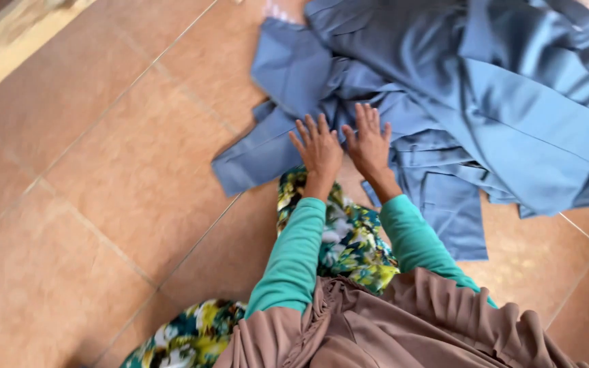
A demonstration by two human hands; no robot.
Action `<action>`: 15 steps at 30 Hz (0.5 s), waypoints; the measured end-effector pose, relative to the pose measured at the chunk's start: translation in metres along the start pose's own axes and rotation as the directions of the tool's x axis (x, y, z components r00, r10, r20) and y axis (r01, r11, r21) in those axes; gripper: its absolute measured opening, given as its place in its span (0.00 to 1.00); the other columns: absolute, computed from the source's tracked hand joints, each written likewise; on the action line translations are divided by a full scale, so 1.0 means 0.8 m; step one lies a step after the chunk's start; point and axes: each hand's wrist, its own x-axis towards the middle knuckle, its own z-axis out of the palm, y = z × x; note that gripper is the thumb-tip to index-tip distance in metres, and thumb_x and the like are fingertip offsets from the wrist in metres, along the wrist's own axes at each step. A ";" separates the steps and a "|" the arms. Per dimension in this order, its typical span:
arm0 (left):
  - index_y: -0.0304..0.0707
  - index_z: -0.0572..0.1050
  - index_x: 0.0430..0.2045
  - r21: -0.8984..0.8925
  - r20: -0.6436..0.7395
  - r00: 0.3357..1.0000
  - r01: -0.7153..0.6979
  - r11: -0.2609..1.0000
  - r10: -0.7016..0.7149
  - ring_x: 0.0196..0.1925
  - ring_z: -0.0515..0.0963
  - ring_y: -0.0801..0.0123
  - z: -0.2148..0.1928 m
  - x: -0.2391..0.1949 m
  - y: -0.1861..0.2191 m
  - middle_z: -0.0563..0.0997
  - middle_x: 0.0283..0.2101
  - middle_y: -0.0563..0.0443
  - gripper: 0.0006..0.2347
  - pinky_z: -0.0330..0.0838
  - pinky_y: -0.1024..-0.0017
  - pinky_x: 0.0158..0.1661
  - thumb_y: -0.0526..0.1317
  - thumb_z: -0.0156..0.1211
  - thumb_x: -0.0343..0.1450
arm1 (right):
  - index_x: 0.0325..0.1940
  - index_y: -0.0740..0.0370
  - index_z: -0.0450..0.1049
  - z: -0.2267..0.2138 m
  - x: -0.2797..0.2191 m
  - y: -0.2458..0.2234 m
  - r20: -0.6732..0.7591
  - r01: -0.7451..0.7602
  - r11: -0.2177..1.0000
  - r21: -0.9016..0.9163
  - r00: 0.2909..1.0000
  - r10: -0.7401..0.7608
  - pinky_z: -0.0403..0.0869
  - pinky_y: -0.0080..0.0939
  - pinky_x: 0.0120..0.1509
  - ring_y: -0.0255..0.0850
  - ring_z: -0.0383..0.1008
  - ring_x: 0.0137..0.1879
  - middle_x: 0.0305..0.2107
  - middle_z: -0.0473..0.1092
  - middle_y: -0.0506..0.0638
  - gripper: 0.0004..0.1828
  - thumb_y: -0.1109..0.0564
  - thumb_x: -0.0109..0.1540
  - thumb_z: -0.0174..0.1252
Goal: The person folds multiple pairs of gray trousers on a tiled floor. They lay each pair flat, fold the legs inward, then fold the garment into a compact rectangle, and place it aside. The process is repeated for several pairs.
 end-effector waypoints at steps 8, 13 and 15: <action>0.41 0.60 0.68 -0.138 0.075 0.944 -0.308 0.941 0.320 0.74 0.59 0.37 0.015 0.006 0.191 0.63 0.71 0.33 0.23 0.44 0.32 0.69 0.48 0.45 0.78 | 0.74 0.50 0.64 -0.158 0.077 0.211 -0.448 -0.074 0.952 -0.299 0.891 -0.072 0.50 0.65 0.67 0.53 0.59 0.70 0.66 0.63 0.57 0.38 0.45 0.63 0.69; 0.40 0.58 0.69 -0.301 0.190 0.909 -0.305 0.904 0.370 0.72 0.63 0.35 0.033 0.020 0.224 0.63 0.69 0.32 0.24 0.50 0.30 0.66 0.49 0.42 0.79 | 0.80 0.54 0.52 -0.121 0.123 0.302 -0.321 -0.207 0.899 -0.385 0.944 0.080 0.54 0.60 0.65 0.49 0.66 0.61 0.54 0.72 0.56 0.52 0.42 0.59 0.70; 0.43 0.59 0.70 -0.410 0.225 0.913 -0.229 0.883 0.341 0.69 0.69 0.43 0.051 0.031 0.225 0.68 0.67 0.35 0.24 0.61 0.39 0.62 0.52 0.42 0.79 | 0.73 0.57 0.65 -0.092 0.124 0.313 -0.446 -0.111 0.919 -0.378 0.892 -0.076 0.65 0.53 0.53 0.48 0.76 0.45 0.36 0.76 0.52 0.41 0.53 0.54 0.64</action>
